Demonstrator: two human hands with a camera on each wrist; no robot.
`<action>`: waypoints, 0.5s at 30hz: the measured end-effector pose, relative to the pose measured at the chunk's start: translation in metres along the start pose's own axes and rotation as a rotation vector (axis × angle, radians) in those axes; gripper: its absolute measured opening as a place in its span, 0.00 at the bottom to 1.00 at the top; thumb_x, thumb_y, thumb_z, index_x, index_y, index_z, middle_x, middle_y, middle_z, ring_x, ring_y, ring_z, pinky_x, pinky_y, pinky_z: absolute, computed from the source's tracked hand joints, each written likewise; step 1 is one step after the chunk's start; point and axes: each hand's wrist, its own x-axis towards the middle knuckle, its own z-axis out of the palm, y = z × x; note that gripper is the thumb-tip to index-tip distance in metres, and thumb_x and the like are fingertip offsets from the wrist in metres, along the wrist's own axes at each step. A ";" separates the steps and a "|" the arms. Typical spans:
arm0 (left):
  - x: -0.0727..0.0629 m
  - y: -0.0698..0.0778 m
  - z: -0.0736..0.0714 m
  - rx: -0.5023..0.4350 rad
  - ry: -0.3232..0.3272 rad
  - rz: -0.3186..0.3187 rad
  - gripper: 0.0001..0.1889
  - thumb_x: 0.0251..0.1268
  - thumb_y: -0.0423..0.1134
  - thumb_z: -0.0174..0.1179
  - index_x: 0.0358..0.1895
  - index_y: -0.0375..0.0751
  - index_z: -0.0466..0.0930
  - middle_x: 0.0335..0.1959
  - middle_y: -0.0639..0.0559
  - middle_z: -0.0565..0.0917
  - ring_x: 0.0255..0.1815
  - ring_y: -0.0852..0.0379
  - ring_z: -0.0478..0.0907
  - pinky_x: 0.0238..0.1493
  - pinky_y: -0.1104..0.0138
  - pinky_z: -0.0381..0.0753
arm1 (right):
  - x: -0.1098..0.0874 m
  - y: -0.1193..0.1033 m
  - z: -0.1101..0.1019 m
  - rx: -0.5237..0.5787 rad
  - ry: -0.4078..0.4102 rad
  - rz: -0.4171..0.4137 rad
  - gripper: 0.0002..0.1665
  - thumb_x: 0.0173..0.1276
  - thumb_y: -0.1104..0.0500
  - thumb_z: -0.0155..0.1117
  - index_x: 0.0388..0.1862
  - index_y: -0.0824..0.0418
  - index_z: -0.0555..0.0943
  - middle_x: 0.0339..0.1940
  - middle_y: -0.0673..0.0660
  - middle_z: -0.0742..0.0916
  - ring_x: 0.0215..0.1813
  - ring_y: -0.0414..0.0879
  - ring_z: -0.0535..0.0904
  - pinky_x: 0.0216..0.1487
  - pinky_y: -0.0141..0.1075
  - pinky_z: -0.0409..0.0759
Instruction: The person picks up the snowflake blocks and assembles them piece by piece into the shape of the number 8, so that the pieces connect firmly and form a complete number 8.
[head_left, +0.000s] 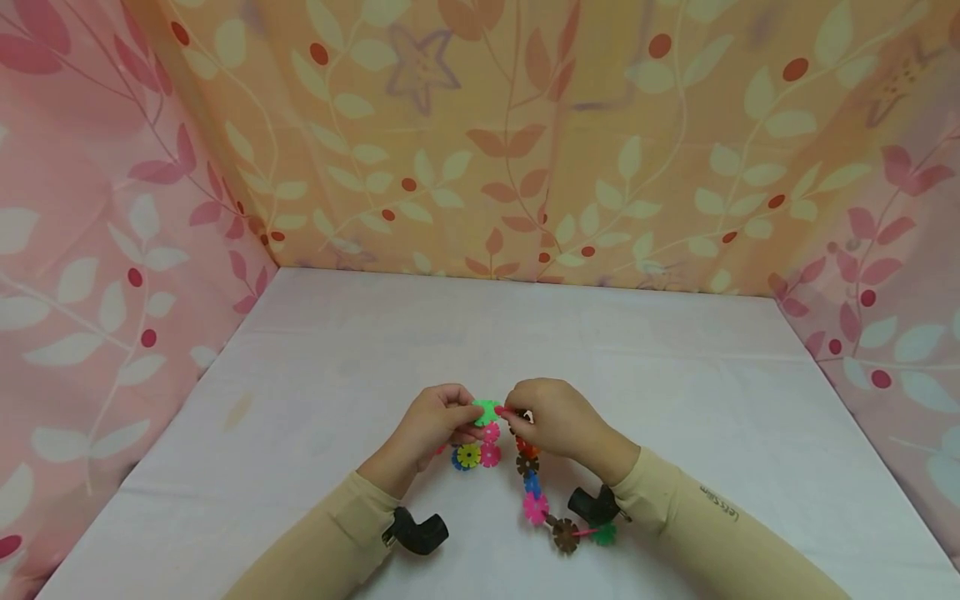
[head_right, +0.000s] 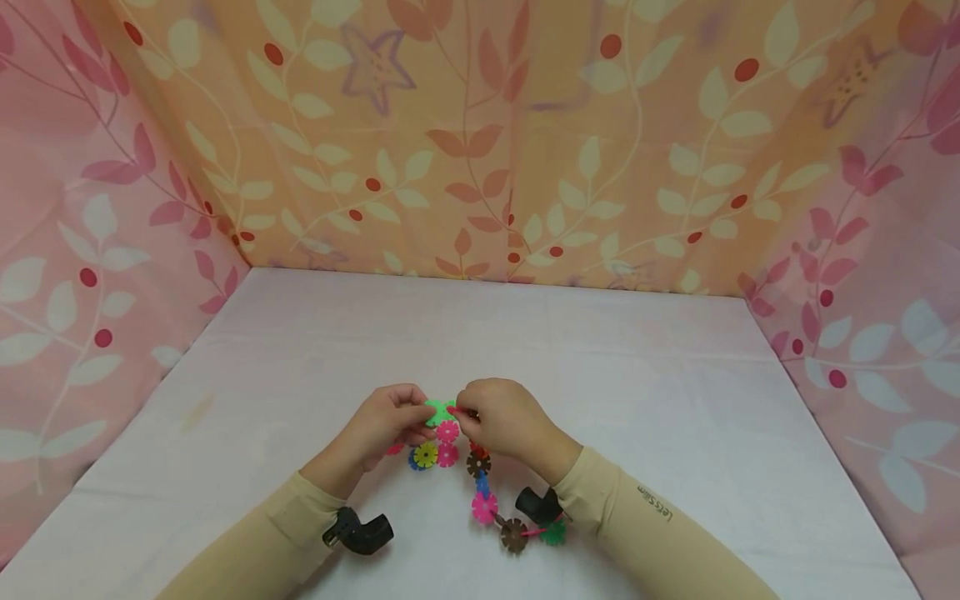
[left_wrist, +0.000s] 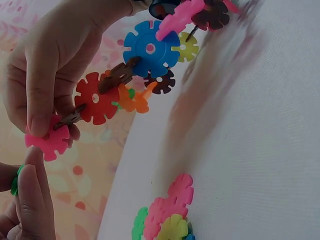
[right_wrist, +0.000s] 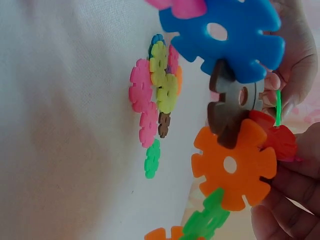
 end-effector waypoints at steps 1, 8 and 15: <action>0.000 0.000 0.000 -0.001 0.002 0.001 0.08 0.60 0.34 0.59 0.30 0.32 0.73 0.28 0.38 0.82 0.24 0.52 0.83 0.30 0.63 0.81 | 0.000 0.000 0.000 0.003 0.000 -0.004 0.06 0.57 0.58 0.66 0.22 0.54 0.81 0.21 0.43 0.80 0.25 0.35 0.72 0.30 0.29 0.74; 0.001 -0.002 0.001 -0.014 0.007 0.000 0.08 0.60 0.34 0.59 0.31 0.31 0.74 0.29 0.38 0.82 0.25 0.50 0.83 0.33 0.60 0.81 | -0.001 0.000 -0.002 0.028 0.009 -0.028 0.06 0.58 0.59 0.66 0.22 0.56 0.81 0.21 0.44 0.80 0.25 0.37 0.73 0.30 0.29 0.73; 0.000 -0.002 0.002 -0.048 0.023 0.000 0.09 0.61 0.36 0.59 0.33 0.30 0.74 0.30 0.37 0.82 0.25 0.51 0.83 0.34 0.58 0.81 | -0.002 0.002 -0.003 0.061 0.029 -0.010 0.05 0.58 0.59 0.66 0.23 0.54 0.82 0.22 0.43 0.81 0.25 0.35 0.73 0.30 0.28 0.74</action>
